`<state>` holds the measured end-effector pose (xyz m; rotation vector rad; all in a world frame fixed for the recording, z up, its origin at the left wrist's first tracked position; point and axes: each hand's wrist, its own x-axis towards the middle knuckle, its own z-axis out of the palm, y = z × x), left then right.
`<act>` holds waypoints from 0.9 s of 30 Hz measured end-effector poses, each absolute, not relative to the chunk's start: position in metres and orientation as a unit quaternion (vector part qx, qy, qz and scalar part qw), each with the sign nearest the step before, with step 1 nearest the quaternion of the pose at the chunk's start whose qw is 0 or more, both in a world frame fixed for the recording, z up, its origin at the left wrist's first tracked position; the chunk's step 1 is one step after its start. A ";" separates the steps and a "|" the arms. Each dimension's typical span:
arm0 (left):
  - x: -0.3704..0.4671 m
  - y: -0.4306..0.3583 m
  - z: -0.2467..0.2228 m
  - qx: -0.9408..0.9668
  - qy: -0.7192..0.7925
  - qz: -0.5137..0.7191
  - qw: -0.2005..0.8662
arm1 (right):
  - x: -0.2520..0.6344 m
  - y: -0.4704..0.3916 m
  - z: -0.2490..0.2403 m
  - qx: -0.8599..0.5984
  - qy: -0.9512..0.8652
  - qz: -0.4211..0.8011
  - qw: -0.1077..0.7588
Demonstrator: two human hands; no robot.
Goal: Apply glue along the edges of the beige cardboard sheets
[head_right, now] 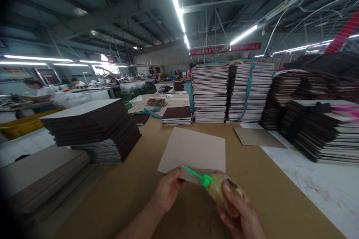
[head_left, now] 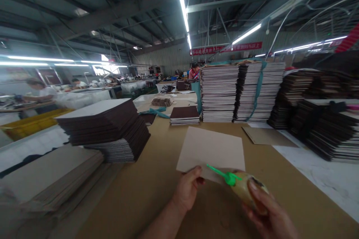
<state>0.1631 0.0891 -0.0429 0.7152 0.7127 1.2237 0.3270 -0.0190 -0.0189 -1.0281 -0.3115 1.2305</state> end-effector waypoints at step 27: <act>0.185 0.148 -0.061 0.310 0.286 0.562 0.711 | 0.342 0.032 0.032 -0.564 -0.447 0.327 0.612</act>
